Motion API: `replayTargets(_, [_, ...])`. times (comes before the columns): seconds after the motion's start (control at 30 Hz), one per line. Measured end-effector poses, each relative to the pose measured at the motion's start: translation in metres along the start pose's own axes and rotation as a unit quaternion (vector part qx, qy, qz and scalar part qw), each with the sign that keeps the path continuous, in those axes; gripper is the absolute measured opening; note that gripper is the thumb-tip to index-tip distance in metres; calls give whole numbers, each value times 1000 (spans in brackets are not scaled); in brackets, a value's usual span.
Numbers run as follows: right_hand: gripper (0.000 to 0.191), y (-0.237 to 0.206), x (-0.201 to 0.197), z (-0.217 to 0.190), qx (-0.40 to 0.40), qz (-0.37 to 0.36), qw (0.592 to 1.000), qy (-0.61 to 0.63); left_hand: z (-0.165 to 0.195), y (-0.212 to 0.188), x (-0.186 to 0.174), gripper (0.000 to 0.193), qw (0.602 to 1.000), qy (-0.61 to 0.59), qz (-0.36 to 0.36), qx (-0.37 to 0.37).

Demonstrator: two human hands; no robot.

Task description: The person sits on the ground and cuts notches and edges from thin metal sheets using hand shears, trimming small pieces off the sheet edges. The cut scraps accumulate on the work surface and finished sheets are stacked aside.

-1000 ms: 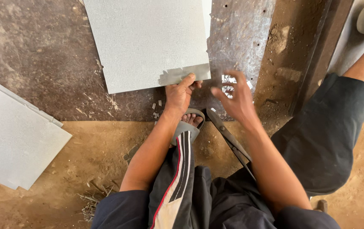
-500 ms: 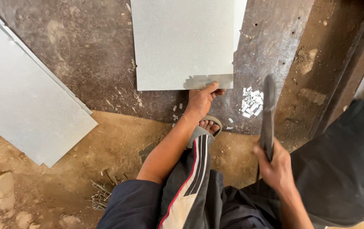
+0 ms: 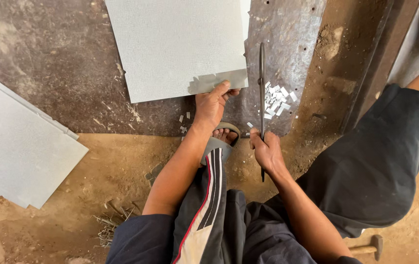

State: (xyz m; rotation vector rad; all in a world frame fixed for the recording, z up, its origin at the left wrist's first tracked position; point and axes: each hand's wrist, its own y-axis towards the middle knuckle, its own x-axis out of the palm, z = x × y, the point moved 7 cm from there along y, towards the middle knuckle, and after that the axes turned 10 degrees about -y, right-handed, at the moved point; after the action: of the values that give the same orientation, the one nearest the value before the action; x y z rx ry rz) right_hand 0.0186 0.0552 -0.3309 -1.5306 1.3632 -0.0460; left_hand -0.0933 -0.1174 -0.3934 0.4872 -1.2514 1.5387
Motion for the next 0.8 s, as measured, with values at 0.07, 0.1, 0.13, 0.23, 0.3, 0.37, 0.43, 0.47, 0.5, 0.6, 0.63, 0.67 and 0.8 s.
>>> replayTargets(0.07, [54,0,3,-6,-1,0,1000,11,0,0,0,19,1000,1,6,2])
replayTargets(0.1, [54,0,4,-9,-5,0,1000,0,1,1,1,19,1000,5,4,8])
replayTargets(0.13, [54,0,4,-12,-12,1,1000,-12,1,1,1,18,1000,9,0,15])
replayTargets(0.23, [55,0,4,-14,-13,4,1000,-12,-2,0,-2,17,1000,4,-2,-1])
replayTargets(0.3, [56,1,5,-13,-4,1,1000,-12,-3,0,-5,16,1000,23,-5,-5])
replayTargets(0.37, [54,1,7,-11,7,-7,1000,-24,-4,0,-6,17,1000,21,-7,-7])
replayTargets(0.43, [52,1,8,-11,16,4,1000,-12,-4,2,-6,19,1000,-2,-4,2])
replayTargets(0.47, [50,1,10,-13,18,4,1000,-7,-3,3,-7,19,1000,-17,11,4])
replayTargets(0.5, [50,0,12,-15,17,0,1000,7,-1,3,-8,20,999,-31,28,10])
replayTargets(0.6, [47,-1,16,-22,-20,15,1000,15,5,4,-9,24,999,-33,28,5])
replayTargets(0.63, [50,-2,18,-24,-16,9,1000,-10,9,3,-6,24,1000,-26,8,5])
replayTargets(0.67, [54,-3,19,-25,-9,5,999,-37,13,2,-5,22,1000,-17,3,9])
replayTargets(0.8, [56,-3,16,-34,10,11,999,-41,24,0,-2,19,999,17,-23,19])
